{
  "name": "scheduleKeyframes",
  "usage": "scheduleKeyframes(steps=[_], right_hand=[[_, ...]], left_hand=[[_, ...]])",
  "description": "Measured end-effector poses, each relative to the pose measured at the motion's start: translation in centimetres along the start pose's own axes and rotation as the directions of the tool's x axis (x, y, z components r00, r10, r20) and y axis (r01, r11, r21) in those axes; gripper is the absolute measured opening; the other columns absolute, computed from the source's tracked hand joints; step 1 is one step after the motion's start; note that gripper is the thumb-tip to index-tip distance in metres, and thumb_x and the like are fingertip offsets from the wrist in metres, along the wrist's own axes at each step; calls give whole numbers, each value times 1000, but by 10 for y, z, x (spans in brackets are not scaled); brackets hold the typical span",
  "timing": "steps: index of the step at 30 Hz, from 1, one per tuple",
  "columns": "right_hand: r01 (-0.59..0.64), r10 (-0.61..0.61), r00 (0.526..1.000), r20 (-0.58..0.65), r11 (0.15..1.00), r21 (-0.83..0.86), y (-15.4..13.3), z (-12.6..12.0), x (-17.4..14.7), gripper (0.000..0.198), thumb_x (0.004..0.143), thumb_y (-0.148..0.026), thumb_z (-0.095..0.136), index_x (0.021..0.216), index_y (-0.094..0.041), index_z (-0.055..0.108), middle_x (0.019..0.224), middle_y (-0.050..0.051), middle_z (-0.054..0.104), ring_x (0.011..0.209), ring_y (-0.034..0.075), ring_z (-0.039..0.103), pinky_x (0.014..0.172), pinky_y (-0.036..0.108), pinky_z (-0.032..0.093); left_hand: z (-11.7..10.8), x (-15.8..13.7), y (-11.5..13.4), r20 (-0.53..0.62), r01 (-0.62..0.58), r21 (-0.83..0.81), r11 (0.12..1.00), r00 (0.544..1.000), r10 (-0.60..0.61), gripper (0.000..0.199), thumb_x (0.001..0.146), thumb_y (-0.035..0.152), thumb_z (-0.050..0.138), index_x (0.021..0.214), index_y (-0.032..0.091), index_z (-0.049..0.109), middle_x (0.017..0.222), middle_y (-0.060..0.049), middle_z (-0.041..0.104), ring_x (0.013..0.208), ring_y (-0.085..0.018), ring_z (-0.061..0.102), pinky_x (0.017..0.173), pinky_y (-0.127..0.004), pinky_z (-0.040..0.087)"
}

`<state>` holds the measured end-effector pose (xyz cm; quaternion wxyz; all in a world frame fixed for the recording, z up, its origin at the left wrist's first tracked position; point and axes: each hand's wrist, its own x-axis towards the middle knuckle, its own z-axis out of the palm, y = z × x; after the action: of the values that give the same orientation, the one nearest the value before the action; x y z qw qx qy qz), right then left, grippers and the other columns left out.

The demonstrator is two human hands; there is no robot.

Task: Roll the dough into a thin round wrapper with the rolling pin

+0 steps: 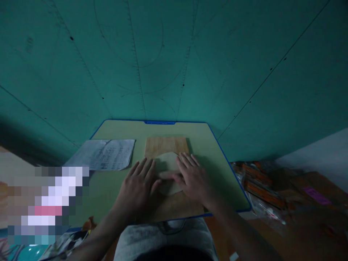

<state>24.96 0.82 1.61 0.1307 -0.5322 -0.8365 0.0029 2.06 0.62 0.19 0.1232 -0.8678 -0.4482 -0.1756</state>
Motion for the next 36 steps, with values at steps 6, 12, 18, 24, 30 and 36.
scheduleKeyframes(steps=[6, 12, 18, 24, 30, 36], right_hand=[[41, -42, 999, 15, 999, 34, -9, -9, -46, 61, 102, -42, 42, 152, -8, 40, 158, 18, 39, 146, 29, 38, 118, 49, 38], [-79, 79, 997, 17, 997, -20, 20, 1, 36, 51, 104, -35, 36, 146, -9, 51, 154, 19, 45, 147, 30, 37, 121, 52, 28], [-32, 33, 998, 51, 999, -25, 11, 0, 16, 54, 104, -39, 40, 145, -6, 50, 155, 20, 44, 147, 30, 36, 123, 49, 25], [83, -83, 996, 16, 997, 1, -13, -11, -62, 60, 100, -33, 44, 153, -5, 37, 160, 18, 36, 148, 29, 35, 121, 48, 34], [49, -50, 998, -39, 999, -19, 1, -2, -36, 54, 101, -33, 42, 149, -8, 45, 156, 18, 44, 146, 29, 39, 120, 51, 33], [-116, 115, 992, -51, 993, -24, 31, 5, 48, 48, 105, -33, 36, 143, -10, 54, 150, 18, 51, 144, 28, 42, 120, 49, 30]], left_hand=[[-13, -38, 18, -60, -90, 10, 996, 994, 90, 63, 102, 45, 36, 149, 5, 38, 148, -21, 53, 141, -32, 46, 110, -48, 45], [9, 32, -15, 52, 110, 8, 994, 993, -110, 59, 103, 48, 30, 137, 6, 54, 142, -21, 59, 137, -34, 51, 111, -49, 44], [6, 13, -2, 11, 63, 2, 998, 998, -63, 59, 102, 50, 34, 142, 9, 49, 143, -19, 58, 137, -34, 51, 111, -52, 44], [-17, -55, 29, -73, -56, 10, 998, 996, 57, 67, 101, 45, 39, 155, 6, 29, 151, -21, 50, 142, -33, 45, 111, -50, 43], [-5, -25, 9, -29, -25, -43, 999, 999, 24, 60, 102, 46, 36, 151, 10, 38, 148, -19, 54, 140, -31, 48, 111, -50, 43], [24, 59, -19, -16, 228, -22, 974, 974, -228, 66, 102, 49, 30, 142, -1, 48, 146, -27, 52, 140, -37, 46, 111, -54, 41]])
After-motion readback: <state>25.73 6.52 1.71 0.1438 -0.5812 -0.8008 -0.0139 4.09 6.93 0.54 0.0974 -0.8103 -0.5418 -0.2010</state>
